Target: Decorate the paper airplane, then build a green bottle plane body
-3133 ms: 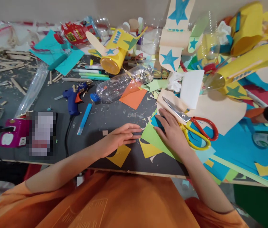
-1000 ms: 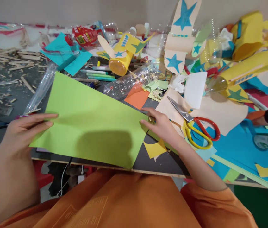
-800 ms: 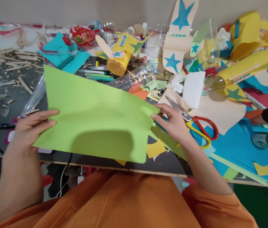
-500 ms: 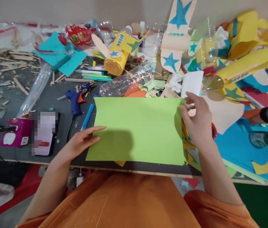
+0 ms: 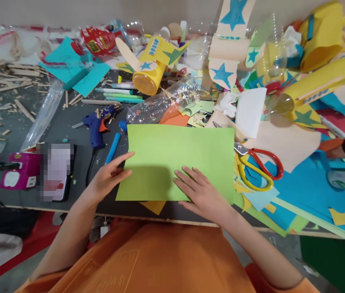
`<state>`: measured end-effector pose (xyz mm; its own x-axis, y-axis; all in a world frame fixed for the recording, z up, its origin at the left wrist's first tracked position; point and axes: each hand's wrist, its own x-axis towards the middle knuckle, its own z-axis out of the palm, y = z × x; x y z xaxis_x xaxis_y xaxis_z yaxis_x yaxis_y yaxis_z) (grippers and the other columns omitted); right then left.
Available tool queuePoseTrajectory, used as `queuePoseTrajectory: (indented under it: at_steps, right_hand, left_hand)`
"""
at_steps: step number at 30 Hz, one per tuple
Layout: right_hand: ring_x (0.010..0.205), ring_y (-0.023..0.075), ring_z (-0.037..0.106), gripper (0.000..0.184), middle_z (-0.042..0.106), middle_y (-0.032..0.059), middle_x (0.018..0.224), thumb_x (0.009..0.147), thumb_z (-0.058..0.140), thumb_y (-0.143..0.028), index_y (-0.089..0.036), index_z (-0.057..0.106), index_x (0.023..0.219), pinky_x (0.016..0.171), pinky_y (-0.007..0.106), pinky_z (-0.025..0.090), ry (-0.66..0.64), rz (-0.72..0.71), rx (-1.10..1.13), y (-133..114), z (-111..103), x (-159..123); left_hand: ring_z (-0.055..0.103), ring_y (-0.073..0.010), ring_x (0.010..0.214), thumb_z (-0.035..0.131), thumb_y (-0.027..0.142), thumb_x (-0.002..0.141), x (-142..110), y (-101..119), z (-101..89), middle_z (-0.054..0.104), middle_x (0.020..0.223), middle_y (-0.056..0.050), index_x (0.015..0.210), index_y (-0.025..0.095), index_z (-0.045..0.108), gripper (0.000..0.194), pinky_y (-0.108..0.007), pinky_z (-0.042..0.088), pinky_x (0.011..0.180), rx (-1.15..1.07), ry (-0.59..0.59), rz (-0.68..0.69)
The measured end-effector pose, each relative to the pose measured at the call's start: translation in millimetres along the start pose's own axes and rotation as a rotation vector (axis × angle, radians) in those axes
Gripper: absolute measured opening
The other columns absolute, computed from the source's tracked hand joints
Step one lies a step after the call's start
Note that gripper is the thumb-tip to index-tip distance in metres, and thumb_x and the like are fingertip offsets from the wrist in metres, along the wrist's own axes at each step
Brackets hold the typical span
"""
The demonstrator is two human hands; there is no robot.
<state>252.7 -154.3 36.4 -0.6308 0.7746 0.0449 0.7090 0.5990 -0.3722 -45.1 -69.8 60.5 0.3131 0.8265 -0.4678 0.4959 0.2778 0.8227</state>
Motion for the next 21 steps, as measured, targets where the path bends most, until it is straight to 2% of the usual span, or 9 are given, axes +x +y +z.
queuePoseTrajectory:
  at_steps: [4,7,9,11,13,15,18,19,21]
  right_hand:
    - [0.134,0.0289,0.055,0.038,0.066,0.0139,0.135,0.098,0.051,-0.036,-0.017,0.065,0.127,0.106,0.052,0.052,0.022,-0.016,0.025,2.1,-9.2,3.7]
    - [0.125,0.0295,0.063,0.028,0.073,0.0133,0.123,0.098,0.051,-0.030,-0.018,0.073,0.110,0.100,0.050,0.058,0.034,-0.039,-0.004,-2.2,-18.1,11.9]
    - [0.118,0.0295,0.067,0.026,0.076,0.0127,0.114,0.099,0.049,-0.023,-0.016,0.074,0.101,0.095,0.047,0.060,0.043,-0.053,-0.037,-5.5,-25.1,19.1]
    - [0.112,0.0292,0.070,0.030,0.077,0.0125,0.107,0.099,0.044,-0.018,-0.014,0.074,0.097,0.091,0.044,0.062,0.032,-0.063,-0.045,-6.7,-32.8,26.7]
    - [0.102,0.0276,0.073,0.033,0.077,0.0127,0.103,0.100,0.040,-0.017,-0.015,0.073,0.096,0.084,0.042,0.063,-0.023,-0.047,-0.005,-4.7,-40.6,34.5]
    - [0.089,0.0247,0.075,0.035,0.076,0.0125,0.102,0.101,0.038,-0.019,-0.016,0.071,0.094,0.074,0.039,0.062,-0.098,0.007,0.057,0.3,-47.6,42.6]
    - [0.074,0.0200,0.072,0.033,0.074,0.0093,0.096,0.102,0.037,-0.023,-0.018,0.068,0.092,0.065,0.034,0.058,-0.184,0.102,0.116,11.3,-54.7,55.9]
    - [0.072,0.0191,0.070,0.032,0.073,0.0080,0.092,0.102,0.038,-0.024,-0.018,0.067,0.091,0.064,0.032,0.056,-0.207,0.121,0.113,15.3,-55.8,60.4]
    - [0.071,0.0199,0.068,0.032,0.070,0.0070,0.085,0.102,0.039,-0.024,-0.017,0.067,0.088,0.063,0.033,0.054,-0.231,0.131,0.072,23.3,-55.8,68.9]
  left_hand:
    - [0.039,-0.0097,0.049,0.059,0.041,0.087,-0.5,-1.1,-5.9,0.043,0.056,0.007,0.128,0.021,0.059,0.045,-0.021,0.034,0.048,0.079,0.052,0.043]
    - [0.064,-0.0163,0.076,0.050,0.051,0.093,-6.8,1.8,-9.7,0.069,0.088,-0.004,0.118,0.020,0.064,0.042,-0.026,0.054,0.068,0.170,0.192,0.133]
    - [0.067,-0.0209,0.105,0.042,0.050,0.098,-15.6,6.4,-9.2,0.068,0.120,-0.009,0.114,0.021,0.065,0.040,-0.032,0.055,0.091,0.228,0.315,0.243]
    - [0.063,-0.0203,0.117,0.038,0.041,0.101,-27.0,12.0,-5.2,0.068,0.125,-0.007,0.112,0.024,0.065,0.034,-0.035,0.052,0.102,0.308,0.444,0.373]
    - [0.065,-0.0190,0.115,0.038,0.034,0.102,-37.5,16.4,2.3,0.070,0.121,-0.004,0.113,0.026,0.064,0.030,-0.035,0.054,0.100,0.407,0.560,0.526]
    - [0.067,-0.0190,0.110,0.041,0.026,0.100,-42.7,18.5,12.8,0.070,0.120,-0.005,0.119,0.027,0.062,0.028,-0.035,0.057,0.095,0.498,0.554,0.672]
    - [0.067,-0.0199,0.114,0.047,0.017,0.096,-34.5,17.9,29.8,0.070,0.124,-0.008,0.128,0.025,0.058,0.035,-0.035,0.055,0.099,0.644,0.390,0.885]
    - [0.065,-0.0218,0.119,0.049,0.017,0.095,-27.8,17.3,34.6,0.068,0.127,-0.009,0.130,0.024,0.058,0.037,-0.038,0.052,0.104,0.719,0.345,0.899]
    - [0.057,-0.0265,0.130,0.049,0.024,0.097,-11.1,16.0,41.3,0.062,0.138,-0.013,0.133,0.020,0.057,0.037,-0.043,0.046,0.111,0.856,0.270,0.804]
